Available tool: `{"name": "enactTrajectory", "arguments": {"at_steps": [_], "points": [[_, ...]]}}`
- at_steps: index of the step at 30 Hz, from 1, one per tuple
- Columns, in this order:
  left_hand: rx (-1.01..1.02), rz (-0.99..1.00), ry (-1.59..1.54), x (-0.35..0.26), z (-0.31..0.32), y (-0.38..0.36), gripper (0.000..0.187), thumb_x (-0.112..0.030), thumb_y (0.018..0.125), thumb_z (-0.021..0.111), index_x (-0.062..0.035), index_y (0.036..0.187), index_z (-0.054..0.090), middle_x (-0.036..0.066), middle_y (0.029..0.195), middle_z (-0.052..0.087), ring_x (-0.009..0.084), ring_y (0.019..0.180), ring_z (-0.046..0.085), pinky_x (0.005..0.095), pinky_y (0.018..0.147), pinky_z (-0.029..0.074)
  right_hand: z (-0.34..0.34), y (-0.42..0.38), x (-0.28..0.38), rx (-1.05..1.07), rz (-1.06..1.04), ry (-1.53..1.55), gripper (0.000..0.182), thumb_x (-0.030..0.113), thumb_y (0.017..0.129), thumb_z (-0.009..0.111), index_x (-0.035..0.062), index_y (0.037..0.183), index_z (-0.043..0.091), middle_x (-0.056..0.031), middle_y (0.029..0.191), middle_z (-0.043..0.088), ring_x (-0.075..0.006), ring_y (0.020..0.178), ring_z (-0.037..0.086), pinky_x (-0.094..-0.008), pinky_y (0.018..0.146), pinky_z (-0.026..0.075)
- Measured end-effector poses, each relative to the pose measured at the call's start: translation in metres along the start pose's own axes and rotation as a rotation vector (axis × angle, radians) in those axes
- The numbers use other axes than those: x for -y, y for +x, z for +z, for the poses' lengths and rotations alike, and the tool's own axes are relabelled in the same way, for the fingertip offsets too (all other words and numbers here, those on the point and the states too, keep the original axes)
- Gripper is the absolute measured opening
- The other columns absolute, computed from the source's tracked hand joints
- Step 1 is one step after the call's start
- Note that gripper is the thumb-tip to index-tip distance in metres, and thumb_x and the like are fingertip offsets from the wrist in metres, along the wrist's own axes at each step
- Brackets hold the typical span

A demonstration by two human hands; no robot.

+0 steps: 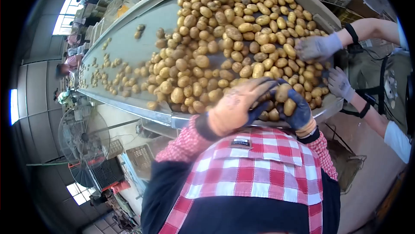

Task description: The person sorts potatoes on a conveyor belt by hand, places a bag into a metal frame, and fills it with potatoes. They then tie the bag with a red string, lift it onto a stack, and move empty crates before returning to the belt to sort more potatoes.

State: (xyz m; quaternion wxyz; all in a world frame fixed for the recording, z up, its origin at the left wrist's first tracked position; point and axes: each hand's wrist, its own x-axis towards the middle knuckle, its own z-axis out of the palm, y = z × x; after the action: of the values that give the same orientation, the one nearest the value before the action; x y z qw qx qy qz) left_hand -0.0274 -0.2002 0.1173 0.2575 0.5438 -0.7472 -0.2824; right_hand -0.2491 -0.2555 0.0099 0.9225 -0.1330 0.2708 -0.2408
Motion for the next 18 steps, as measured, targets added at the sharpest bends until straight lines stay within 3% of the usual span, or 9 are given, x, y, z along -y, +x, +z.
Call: {"name": "enactTrajectory", "arguments": {"at_steps": [1, 4, 6, 9, 10, 13, 14, 16, 18], "points": [[-0.076, -0.027, 0.053, 0.004, -0.012, -0.01, 0.053, -0.002, 0.086, 0.069, -0.0002, 0.137, 0.053, 0.021, 0.136, 0.057, 0.036, 0.123, 0.058, 0.0417, 0.105, 0.046, 0.004, -0.005, 0.006, 0.0, -0.014, -0.007, 0.063, 0.035, 0.096, 0.055, 0.0088, 0.151, 0.038, -0.0107, 0.117, 0.064, -0.0133, 0.078, 0.059, -0.0235, 0.058, 0.048], [-0.233, -0.181, 0.213, 0.025, -0.061, -0.043, 0.055, 0.0, 0.085, 0.071, -0.0022, 0.138, 0.053, 0.019, 0.135, 0.06, 0.0314, 0.123, 0.059, 0.0403, 0.106, 0.047, -0.001, -0.013, 0.011, 0.071, -0.114, 0.019, 0.068, 0.033, 0.094, 0.058, 0.0095, 0.153, 0.034, -0.0157, 0.123, 0.064, -0.0177, 0.076, 0.064, -0.0259, 0.061, 0.053], [-0.409, -0.298, 0.402, 0.047, -0.086, -0.077, 0.056, -0.009, 0.085, 0.072, -0.0037, 0.137, 0.053, 0.019, 0.126, 0.062, 0.0366, 0.117, 0.06, 0.0433, 0.101, 0.048, -0.008, -0.021, 0.013, 0.126, -0.142, -0.008, 0.071, 0.033, 0.092, 0.059, 0.0096, 0.154, 0.032, -0.0182, 0.126, 0.063, -0.02, 0.085, 0.068, -0.0267, 0.062, 0.055], [-0.263, -0.624, 0.597, 0.054, -0.114, -0.114, 0.065, -0.02, 0.085, 0.075, -0.0082, 0.142, 0.049, 0.019, 0.128, 0.06, 0.0398, 0.114, 0.06, 0.0442, 0.096, 0.05, -0.008, -0.025, 0.012, 0.142, -0.207, -0.046, 0.072, 0.038, 0.094, 0.056, 0.0096, 0.155, 0.031, -0.0182, 0.127, 0.062, -0.0205, 0.088, 0.068, -0.0261, 0.062, 0.055], [-0.256, -0.624, 0.597, 0.055, -0.112, -0.116, 0.065, -0.02, 0.085, 0.075, -0.0082, 0.142, 0.049, 0.019, 0.128, 0.06, 0.0398, 0.114, 0.06, 0.0442, 0.096, 0.05, -0.008, -0.024, 0.011, 0.139, -0.211, -0.015, 0.07, 0.04, 0.097, 0.053, 0.0094, 0.155, 0.03, -0.0176, 0.128, 0.062, -0.0207, 0.089, 0.068, -0.0256, 0.063, 0.055], [0.1, -0.792, 0.7, 0.062, -0.104, -0.117, 0.074, -0.033, 0.084, 0.075, -0.0164, 0.149, 0.043, 0.021, 0.126, 0.059, 0.0408, 0.11, 0.06, 0.0469, 0.093, 0.049, -0.006, -0.024, 0.005, 0.117, -0.185, 0.055, 0.067, 0.043, 0.101, 0.046, 0.0091, 0.155, 0.029, -0.0162, 0.129, 0.062, -0.0204, 0.091, 0.068, -0.0259, 0.066, 0.056], [0.144, -0.766, 0.828, 0.064, -0.095, -0.11, 0.076, -0.023, 0.083, 0.074, -0.0196, 0.151, 0.04, 0.022, 0.123, 0.059, 0.041, 0.105, 0.061, 0.0486, 0.09, 0.051, -0.009, -0.023, 0.004, 0.094, -0.165, 0.085, 0.065, 0.045, 0.102, 0.043, 0.0089, 0.155, 0.029, -0.0155, 0.129, 0.062, -0.0199, 0.092, 0.068, -0.0267, 0.069, 0.057], [0.207, -0.796, 0.91, 0.066, -0.08, -0.092, 0.08, -0.008, 0.082, 0.069, -0.0203, 0.153, 0.035, 0.024, 0.124, 0.057, 0.042, 0.102, 0.063, 0.0487, 0.086, 0.052, -0.028, -0.015, -0.006, 0.063, -0.246, -0.202, 0.063, 0.045, 0.104, 0.044, 0.0092, 0.154, 0.031, -0.0143, 0.126, 0.062, -0.0194, 0.096, 0.067, -0.0327, 0.079, 0.058], [0.129, -0.612, 0.824, 0.066, -0.059, -0.078, 0.082, 0.001, 0.078, 0.057, -0.0151, 0.155, 0.033, 0.019, 0.13, 0.057, 0.0362, 0.094, 0.066, 0.0431, 0.078, 0.056, -0.022, -0.018, -0.006, 0.217, -0.221, 0.074, 0.06, 0.038, 0.104, 0.047, 0.0072, 0.153, 0.031, -0.0173, 0.13, 0.059, -0.0228, 0.099, 0.067, -0.0319, 0.083, 0.057]]}}
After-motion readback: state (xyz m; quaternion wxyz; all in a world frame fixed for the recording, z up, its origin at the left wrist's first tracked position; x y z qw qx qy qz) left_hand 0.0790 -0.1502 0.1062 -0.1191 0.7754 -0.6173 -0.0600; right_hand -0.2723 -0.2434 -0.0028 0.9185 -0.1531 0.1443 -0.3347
